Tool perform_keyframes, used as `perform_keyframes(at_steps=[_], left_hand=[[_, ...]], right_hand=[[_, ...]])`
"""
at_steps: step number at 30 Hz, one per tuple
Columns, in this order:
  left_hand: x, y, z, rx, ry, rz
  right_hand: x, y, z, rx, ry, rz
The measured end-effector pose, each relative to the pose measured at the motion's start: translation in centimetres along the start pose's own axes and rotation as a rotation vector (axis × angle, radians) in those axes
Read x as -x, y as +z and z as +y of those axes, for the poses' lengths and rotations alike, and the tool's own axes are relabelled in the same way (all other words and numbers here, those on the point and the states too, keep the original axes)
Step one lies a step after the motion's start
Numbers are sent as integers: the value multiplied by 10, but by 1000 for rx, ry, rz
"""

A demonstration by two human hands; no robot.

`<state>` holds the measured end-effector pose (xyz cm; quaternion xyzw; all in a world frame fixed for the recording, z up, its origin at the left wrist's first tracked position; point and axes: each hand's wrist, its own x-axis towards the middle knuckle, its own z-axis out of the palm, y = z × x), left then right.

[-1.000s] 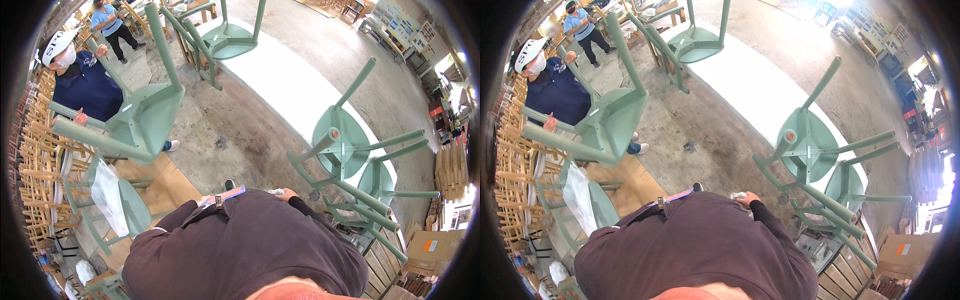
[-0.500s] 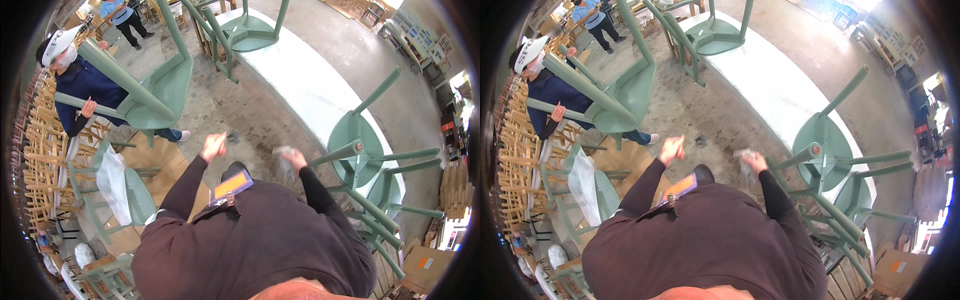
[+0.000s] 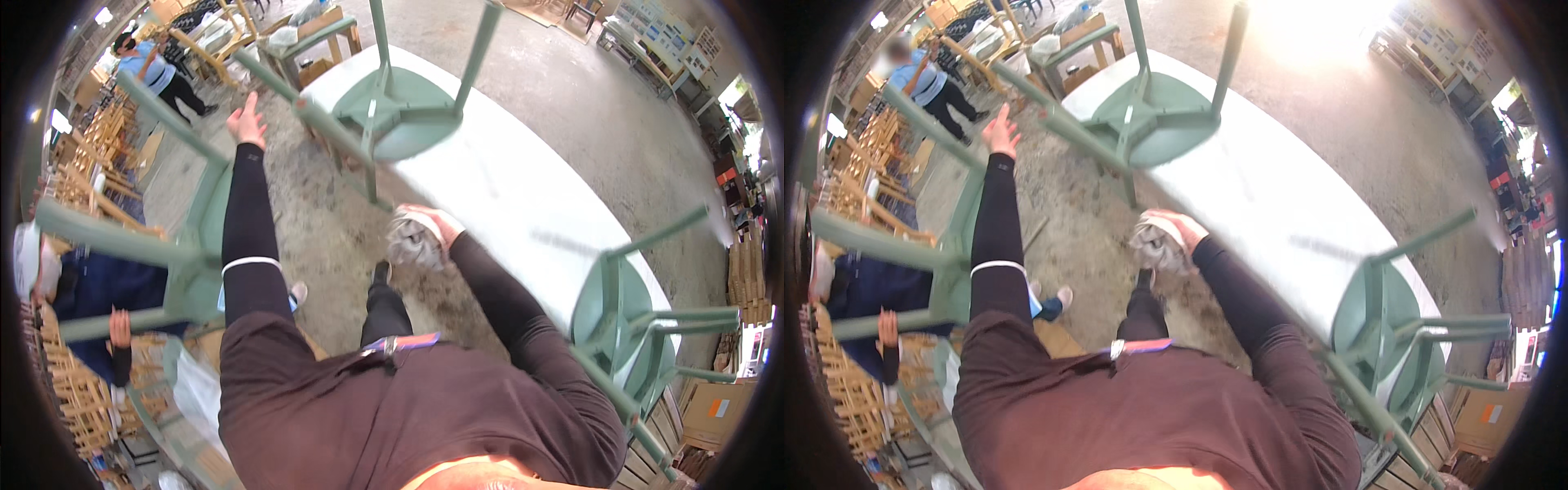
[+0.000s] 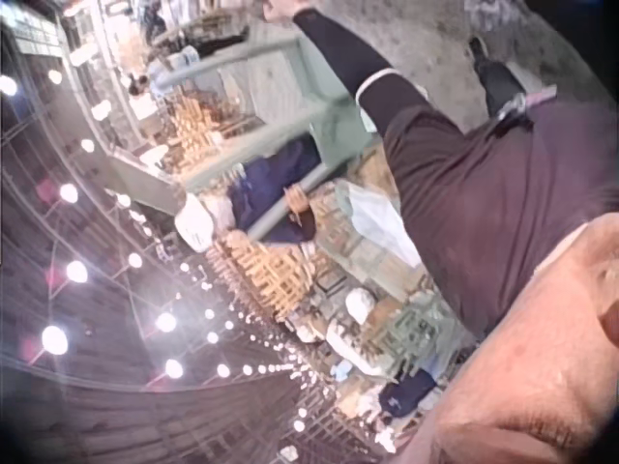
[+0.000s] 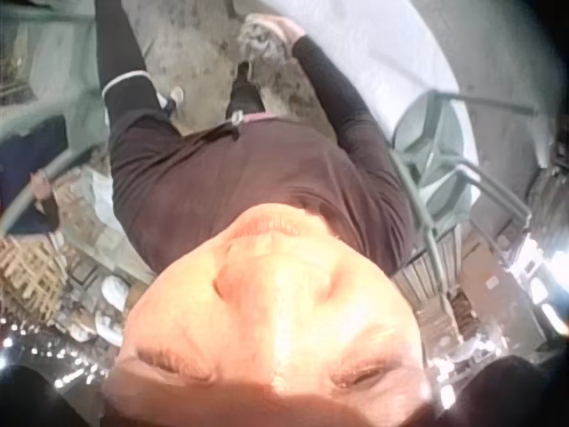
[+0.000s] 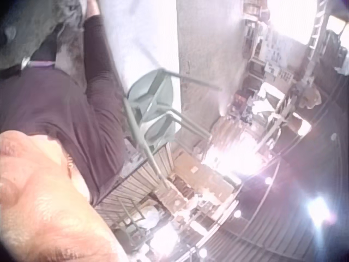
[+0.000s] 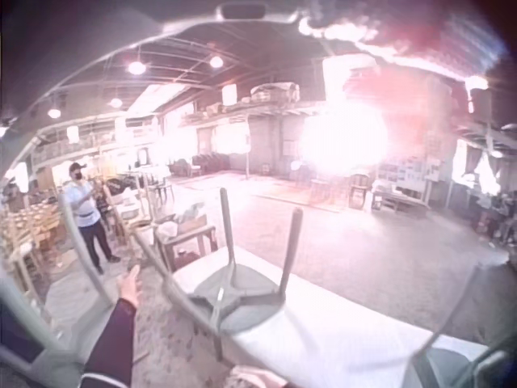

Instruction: The person wipes the underside and legs of several green chairs using a cloth. They lift and reposition chairs to access different surfaces, then place them back on the floor. The task is performed repeatedly across multiple chairs in a warehouse-like setting.

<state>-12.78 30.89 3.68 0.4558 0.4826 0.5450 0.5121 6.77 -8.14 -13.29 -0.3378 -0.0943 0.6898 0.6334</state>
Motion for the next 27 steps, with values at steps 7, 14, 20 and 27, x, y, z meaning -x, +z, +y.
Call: perform_keyframes(at_steps=[7,14,20,27], left_hand=[[-217,23,-11,98,256,-402],[-240,64,-24,503,124,-768],[-120,83,20,389,377,-760],[72,62,122,251,555,-687]], right_hand=[[-208,71,-38,-363,316,-158],[-224,71,-49,-365,307,54],[-140,35,-67,-500,282,58],[12,11,-21,-553,-31,-127]])
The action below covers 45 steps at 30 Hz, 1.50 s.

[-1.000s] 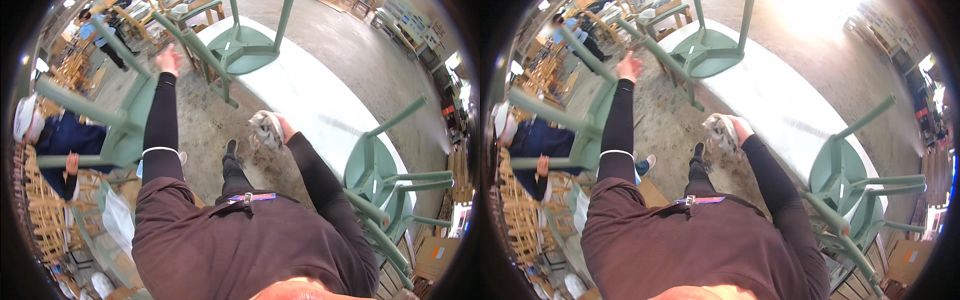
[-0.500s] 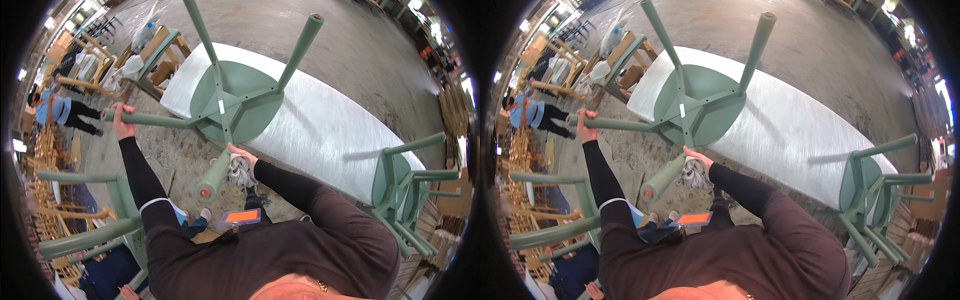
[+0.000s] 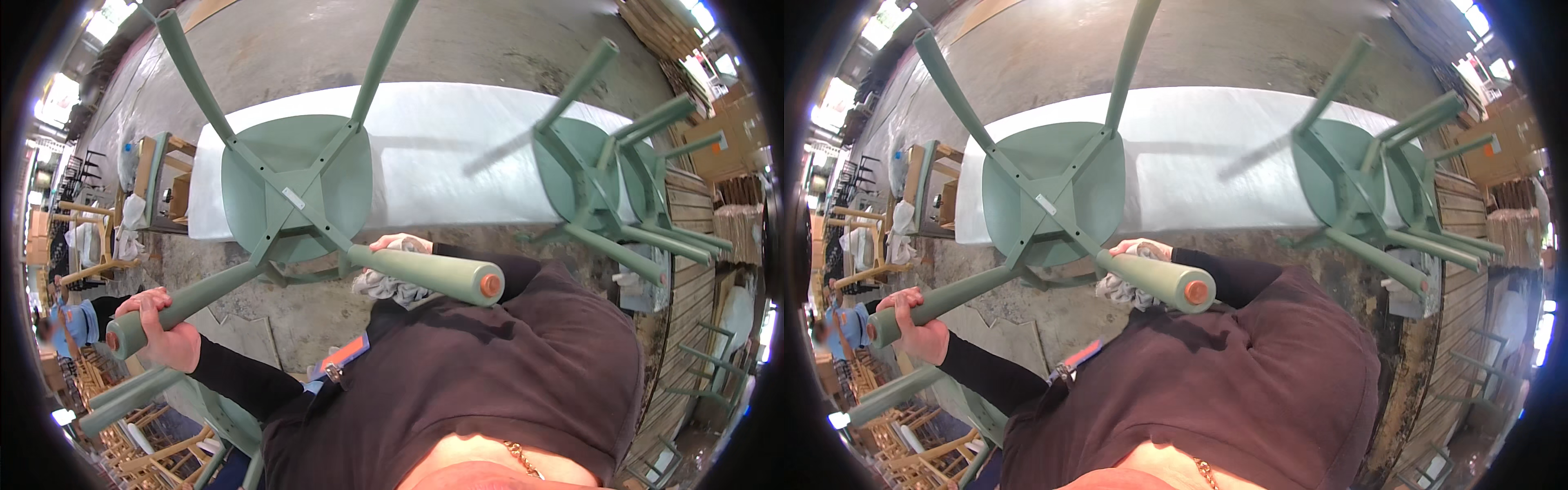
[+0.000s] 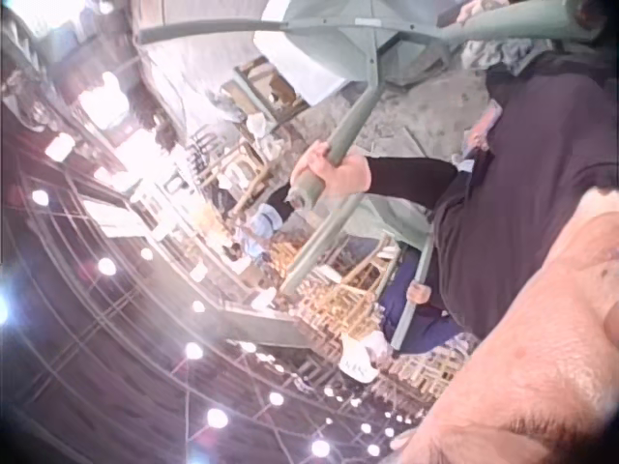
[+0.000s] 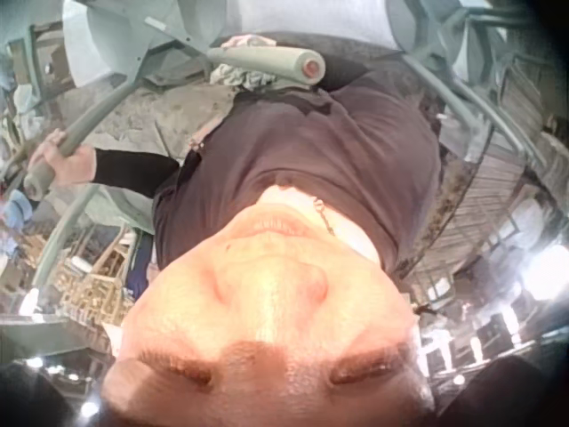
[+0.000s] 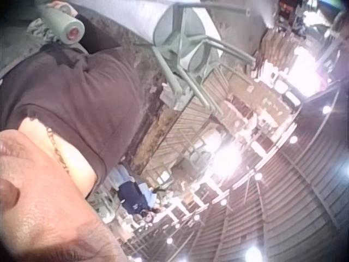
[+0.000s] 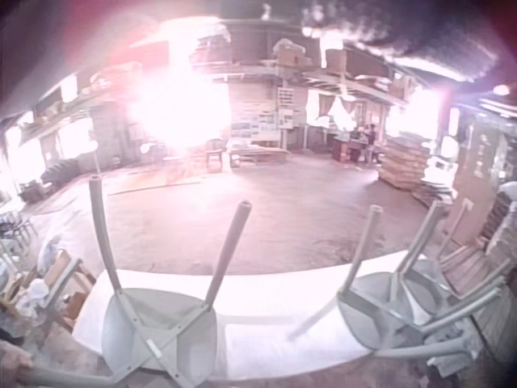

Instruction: The person wipes the underside and legs of several green chairs using a cloth. They lift and reposition chairs to access different surfaces, then place them back on the floor. The task is performed repeatedly across multiple chairs in a warehouse-like setting.

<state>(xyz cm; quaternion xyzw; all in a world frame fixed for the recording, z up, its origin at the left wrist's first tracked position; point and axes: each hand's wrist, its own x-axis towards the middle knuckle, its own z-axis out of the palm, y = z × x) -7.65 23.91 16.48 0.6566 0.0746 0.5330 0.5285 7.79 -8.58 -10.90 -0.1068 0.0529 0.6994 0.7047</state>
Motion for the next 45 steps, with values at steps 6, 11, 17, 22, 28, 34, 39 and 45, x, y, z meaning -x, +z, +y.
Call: perform_keyframes(at_steps=[6,11,17,22,28,34,39,45], left_hand=[[104,119,20,193,-165,145],[169,186,17,281,-267,159],[207,244,-9,312,-323,93],[216,260,-17,342,-339,59],[230,243,-28,334,-285,-47],[261,202,-37,292,-332,-174],[256,172,-23,173,-412,-422],[222,165,4,466,-236,-493]], right_hand=[[170,-82,-16,-93,-181,-145],[275,-73,-32,-32,-411,308],[340,-48,-43,-141,-229,-71],[338,-70,-42,-114,-312,9],[339,-105,-15,232,-509,275],[307,-99,9,-127,-479,82],[282,-81,61,-422,-606,130],[215,-66,68,-220,-620,349]])
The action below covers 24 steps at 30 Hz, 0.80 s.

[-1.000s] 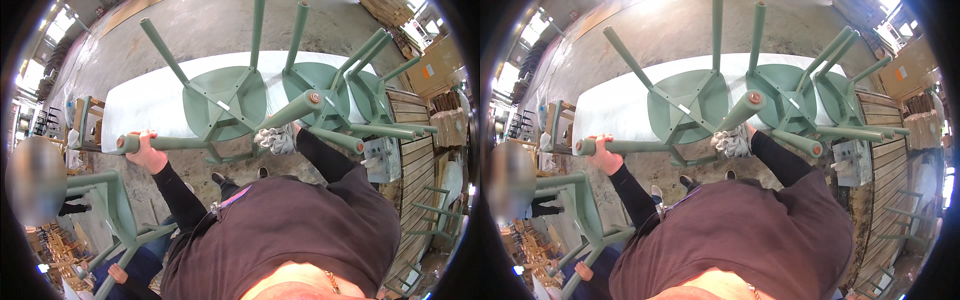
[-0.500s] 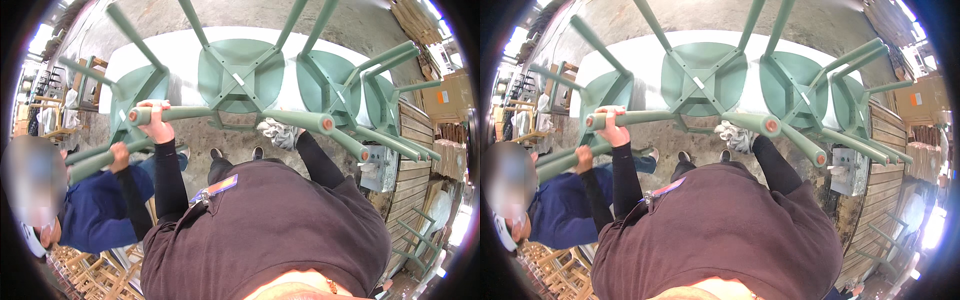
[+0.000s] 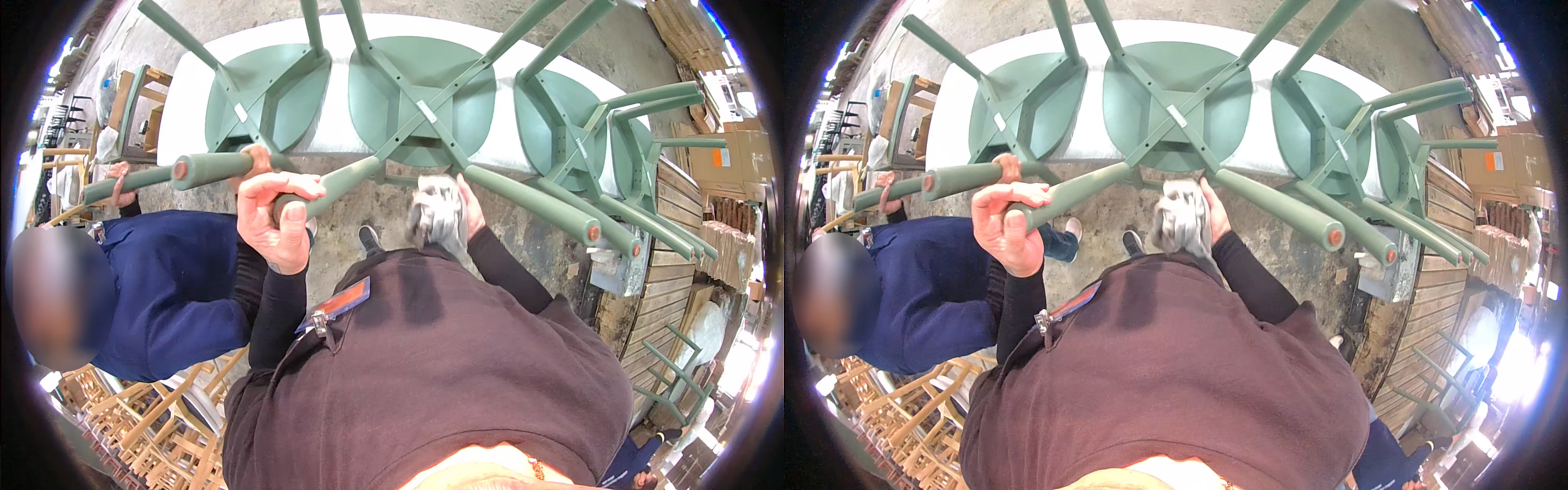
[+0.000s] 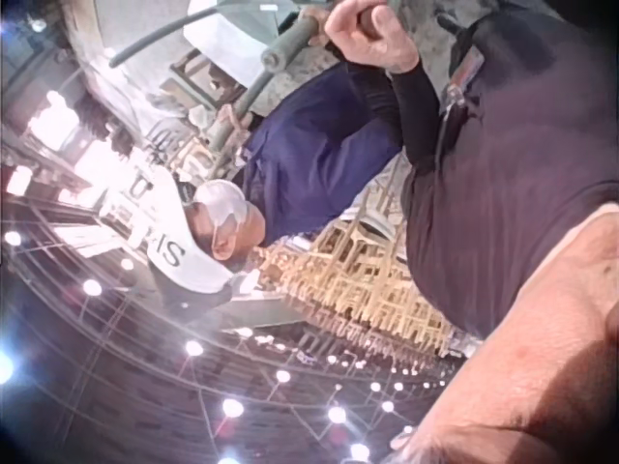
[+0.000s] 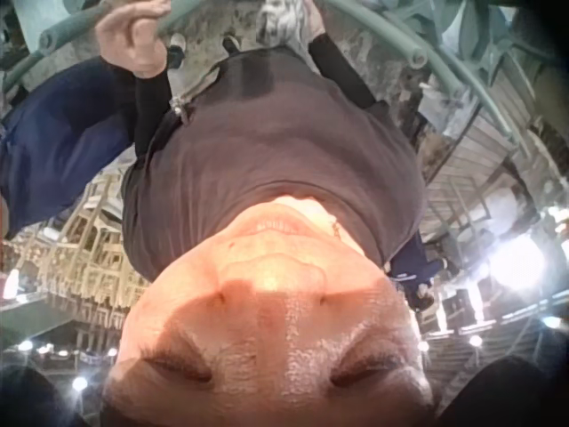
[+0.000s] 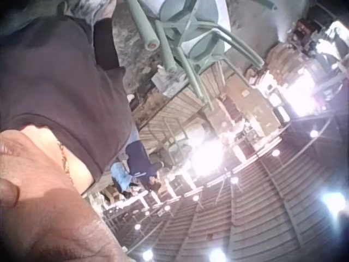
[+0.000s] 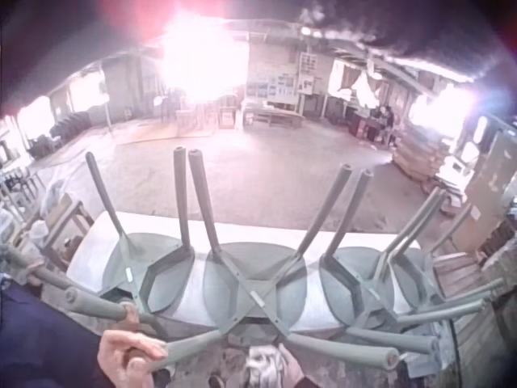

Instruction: The person wipes the underside and legs of several green chairs using a cloth. They lift and reposition chairs to access different surfaces, then place them back on the floor. The task is performed repeatedly across multiple chairs in a warehouse-like setting.

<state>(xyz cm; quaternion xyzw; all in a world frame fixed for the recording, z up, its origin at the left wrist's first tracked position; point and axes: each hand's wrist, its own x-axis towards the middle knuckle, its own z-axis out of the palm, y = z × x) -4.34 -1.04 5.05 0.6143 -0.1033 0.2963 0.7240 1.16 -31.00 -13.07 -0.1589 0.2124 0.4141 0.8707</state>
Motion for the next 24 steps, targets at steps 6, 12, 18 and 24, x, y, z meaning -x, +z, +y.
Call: perform_keyframes(at_steps=[6,12,18,24], left_hand=[[-25,-11,2,-465,64,-62],[-31,-5,3,-801,157,-26],[-33,-6,2,-770,65,-5],[-39,-1,-1,-726,77,53]], right_hand=[[-20,188,23,1124,-467,-571],[-115,144,35,1749,-522,-524],[-152,75,43,1810,-931,-382],[-64,223,58,1428,-963,-892]])
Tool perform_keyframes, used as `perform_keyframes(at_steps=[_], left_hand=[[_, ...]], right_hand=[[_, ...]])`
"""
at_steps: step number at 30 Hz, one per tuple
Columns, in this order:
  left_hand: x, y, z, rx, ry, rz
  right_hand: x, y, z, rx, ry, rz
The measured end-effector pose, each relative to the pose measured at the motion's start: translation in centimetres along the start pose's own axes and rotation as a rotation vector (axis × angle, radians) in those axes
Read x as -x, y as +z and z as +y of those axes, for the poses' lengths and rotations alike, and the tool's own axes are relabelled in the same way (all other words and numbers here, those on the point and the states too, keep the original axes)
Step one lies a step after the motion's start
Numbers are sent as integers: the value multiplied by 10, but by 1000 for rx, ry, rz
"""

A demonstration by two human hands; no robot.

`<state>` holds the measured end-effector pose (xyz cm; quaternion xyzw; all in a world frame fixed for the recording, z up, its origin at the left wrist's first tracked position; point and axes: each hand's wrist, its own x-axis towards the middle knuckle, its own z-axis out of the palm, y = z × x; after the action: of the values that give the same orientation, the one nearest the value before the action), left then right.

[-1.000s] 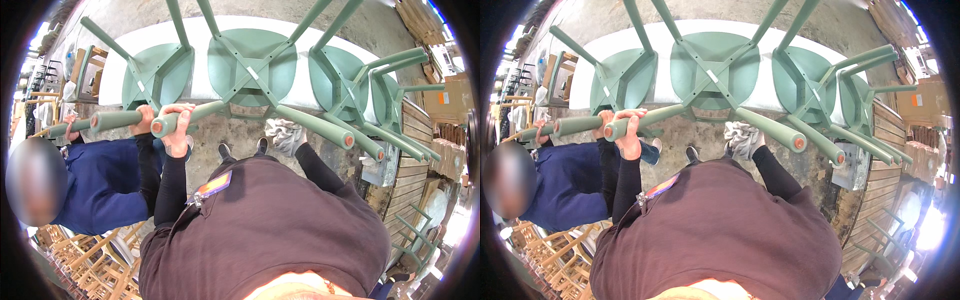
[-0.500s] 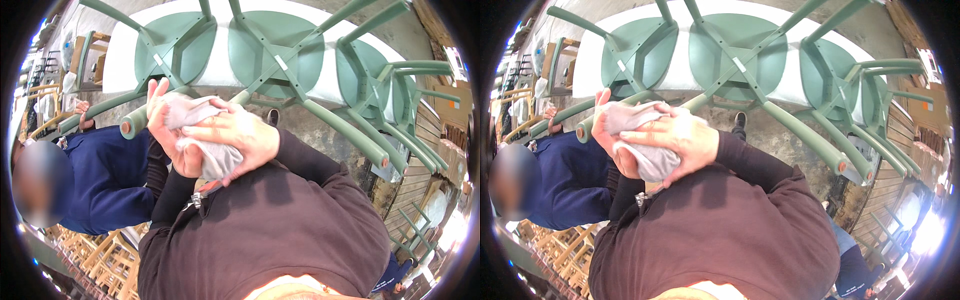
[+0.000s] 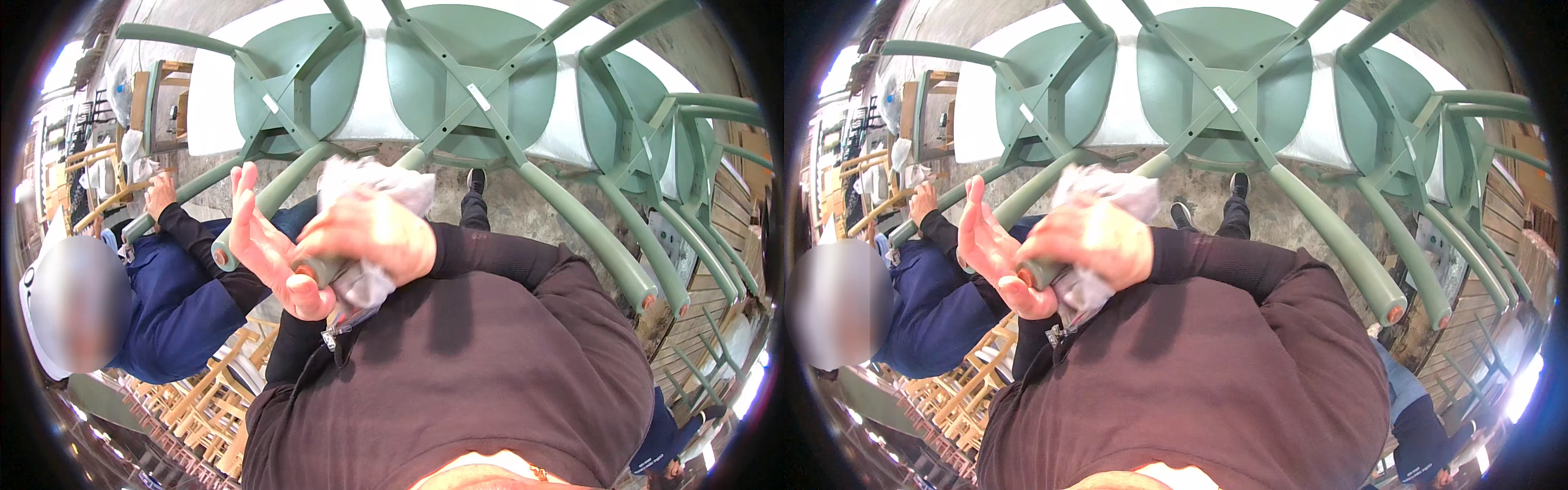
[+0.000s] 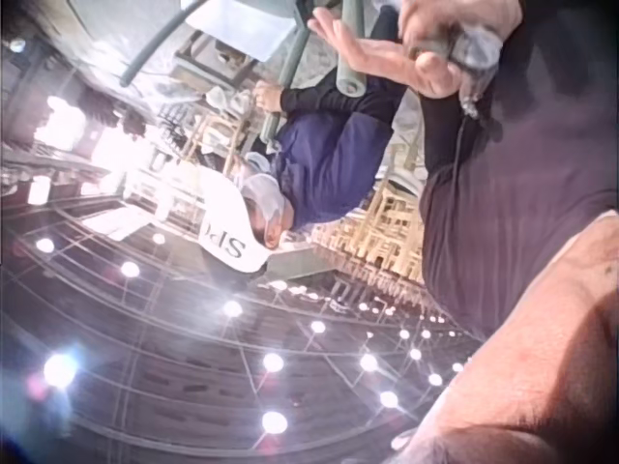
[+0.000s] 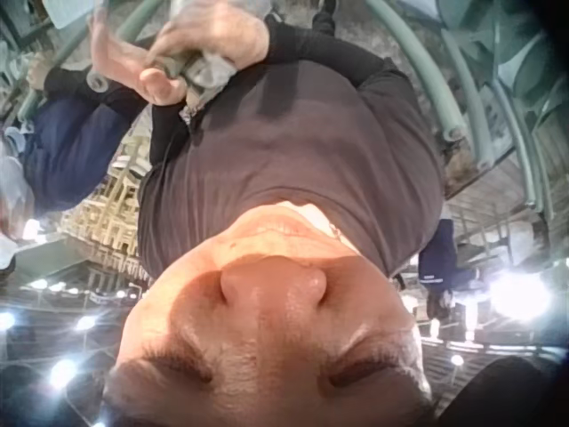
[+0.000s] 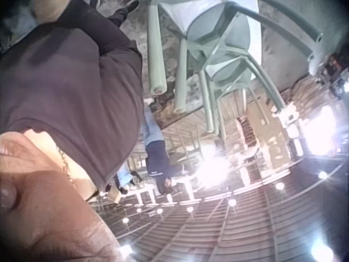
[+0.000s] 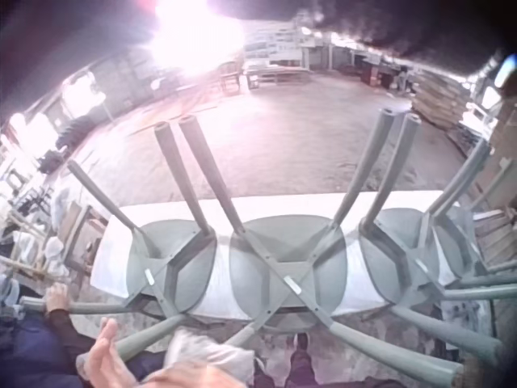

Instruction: The person wipes the underside and legs of several green chairs using a cloth. They lift and reposition chairs to access different surfaces, then place them back on the floor. The task is performed repeatedly across multiple chairs in a warehouse-like setting.

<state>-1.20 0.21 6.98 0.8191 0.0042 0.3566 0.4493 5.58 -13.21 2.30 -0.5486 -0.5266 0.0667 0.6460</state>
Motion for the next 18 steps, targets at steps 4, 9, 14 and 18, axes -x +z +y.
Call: perform_keyframes(at_steps=[4,9,14,18], left_hand=[[2,-4,5,-5,-31,-24],[5,-8,8,-13,-45,-20],[13,-24,14,-232,339,62],[52,-24,36,26,555,-305]], right_hand=[[16,-3,58,50,54,18],[98,-40,129,230,451,-15],[102,-55,78,-364,685,490],[94,-74,27,-946,760,708]])
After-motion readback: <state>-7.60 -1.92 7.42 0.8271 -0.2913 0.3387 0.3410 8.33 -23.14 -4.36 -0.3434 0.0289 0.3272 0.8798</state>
